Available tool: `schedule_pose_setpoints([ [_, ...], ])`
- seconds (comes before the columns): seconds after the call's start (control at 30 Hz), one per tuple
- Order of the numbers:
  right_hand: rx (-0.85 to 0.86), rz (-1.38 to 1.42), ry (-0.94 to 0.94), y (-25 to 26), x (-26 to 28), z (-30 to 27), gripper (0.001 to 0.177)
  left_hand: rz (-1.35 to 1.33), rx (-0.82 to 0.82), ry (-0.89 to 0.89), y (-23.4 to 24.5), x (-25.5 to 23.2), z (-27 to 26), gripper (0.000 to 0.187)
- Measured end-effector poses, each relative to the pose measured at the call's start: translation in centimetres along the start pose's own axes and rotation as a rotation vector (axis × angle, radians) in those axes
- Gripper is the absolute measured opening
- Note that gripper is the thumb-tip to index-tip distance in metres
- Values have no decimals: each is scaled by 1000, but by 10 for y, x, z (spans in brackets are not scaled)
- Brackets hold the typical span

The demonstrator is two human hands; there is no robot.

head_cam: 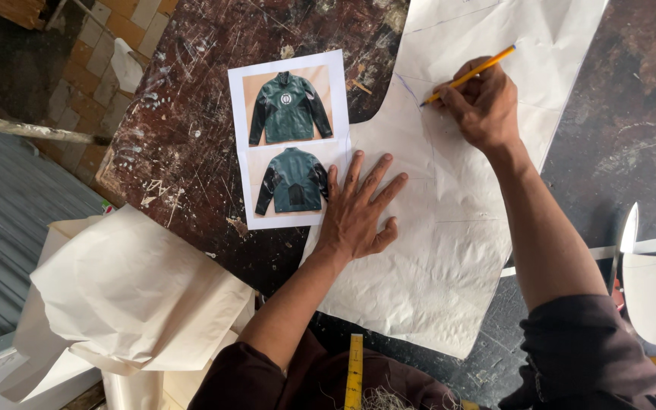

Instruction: The person traces and draws a garment pattern onto a large sheet of paper using a pencil, referencing a printed image of a jacket. They adjust the paper and reference image on the table while sketching the outline.

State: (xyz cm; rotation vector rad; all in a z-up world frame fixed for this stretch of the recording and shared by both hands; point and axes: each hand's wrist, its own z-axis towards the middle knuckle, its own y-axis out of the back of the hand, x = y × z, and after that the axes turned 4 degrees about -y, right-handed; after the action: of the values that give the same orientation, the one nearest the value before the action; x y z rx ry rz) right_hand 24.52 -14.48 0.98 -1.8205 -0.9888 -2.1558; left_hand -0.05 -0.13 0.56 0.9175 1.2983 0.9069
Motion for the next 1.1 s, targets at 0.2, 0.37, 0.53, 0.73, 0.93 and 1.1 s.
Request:
schedule_pose_setpoints([
  [0.2,-16,37,-82,7,1,-29,20,0,0,3,1,-1,0,79],
  [0.37,-26,105,-81,6,-2,-28,20,12,-62,-15,-1,-4,0,77],
  [0.53,-50,57,-133,6,4,-41,23,16,-70,-21,6,-4,0,78],
  [0.73,-43,83,-152,10,2,-72,24,17,-76,-32,5,-2,-3,78],
  [0.93,-83,167,-185,10,8,-76,19,6,-83,-45,1,-3,2,77],
  [1.1,-113,38,-153,7,19,-83,18,5,-58,-21,3,0,-1,79],
])
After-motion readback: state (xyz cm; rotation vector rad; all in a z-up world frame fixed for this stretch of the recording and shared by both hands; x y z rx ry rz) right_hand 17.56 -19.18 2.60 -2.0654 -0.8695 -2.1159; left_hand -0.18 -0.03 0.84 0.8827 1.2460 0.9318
